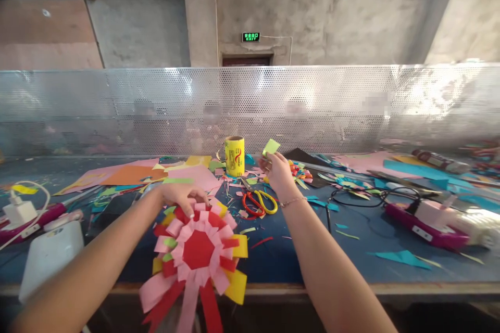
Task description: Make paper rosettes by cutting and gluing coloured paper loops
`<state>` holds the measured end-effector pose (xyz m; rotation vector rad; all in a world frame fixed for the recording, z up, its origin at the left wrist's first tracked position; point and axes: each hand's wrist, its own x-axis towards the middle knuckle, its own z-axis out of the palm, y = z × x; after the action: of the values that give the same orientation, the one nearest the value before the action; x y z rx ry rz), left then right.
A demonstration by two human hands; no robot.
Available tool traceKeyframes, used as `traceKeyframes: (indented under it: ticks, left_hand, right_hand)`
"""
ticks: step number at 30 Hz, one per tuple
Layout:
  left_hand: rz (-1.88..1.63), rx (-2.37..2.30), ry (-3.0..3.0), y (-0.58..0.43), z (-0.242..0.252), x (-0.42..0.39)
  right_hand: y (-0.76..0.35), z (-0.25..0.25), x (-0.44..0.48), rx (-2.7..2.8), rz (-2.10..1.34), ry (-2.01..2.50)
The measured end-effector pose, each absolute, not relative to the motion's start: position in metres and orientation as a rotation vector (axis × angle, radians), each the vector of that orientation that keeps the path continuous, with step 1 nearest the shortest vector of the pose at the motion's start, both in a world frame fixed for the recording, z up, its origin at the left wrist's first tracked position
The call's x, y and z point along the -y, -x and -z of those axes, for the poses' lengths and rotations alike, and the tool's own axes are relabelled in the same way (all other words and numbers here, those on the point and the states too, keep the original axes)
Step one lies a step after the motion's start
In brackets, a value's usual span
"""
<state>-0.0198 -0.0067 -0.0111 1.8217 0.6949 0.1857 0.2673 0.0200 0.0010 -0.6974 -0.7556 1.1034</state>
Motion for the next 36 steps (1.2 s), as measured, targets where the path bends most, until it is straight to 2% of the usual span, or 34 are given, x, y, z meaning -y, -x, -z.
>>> traceKeyframes:
  ticks: [4, 8, 11, 15, 20, 29, 36]
  left_hand:
    - [-0.203, -0.752, -1.772, 0.012, 0.026, -0.002]
    - [-0.398, -0.809, -1.652, 0.011, 0.031, -0.007]
    - [-0.556, -0.867, -1.611, 0.009, 0.031, -0.009]
    - [-0.808, -0.848, -1.684, 0.008, 0.035, -0.015]
    - [-0.996, -0.742, -1.811, 0.007, 0.035, -0.02]
    - [-1.089, -0.745, -1.857, 0.0, 0.029, -0.013]
    - [-1.216, -0.796, -1.653, 0.002, 0.046, -0.026]
  right_hand:
    - [-0.245, 0.01, -0.017, 0.894, -1.204, 0.779]
    - [-0.215, 0.026, -0.006, 1.083, -1.406, 0.864]
    - [-0.195, 0.039, -0.003, 1.159, -1.391, 0.961]
    - [-0.185, 0.053, -0.009, 1.197, -1.219, 0.978]
    - [-0.189, 0.059, -0.021, 1.363, -0.828, 0.986]
    - [-0.19, 0.055, -0.024, 1.375, -0.641, 0.98]
    - [-0.206, 0.032, -0.005, 1.525, 0.008, 0.875]
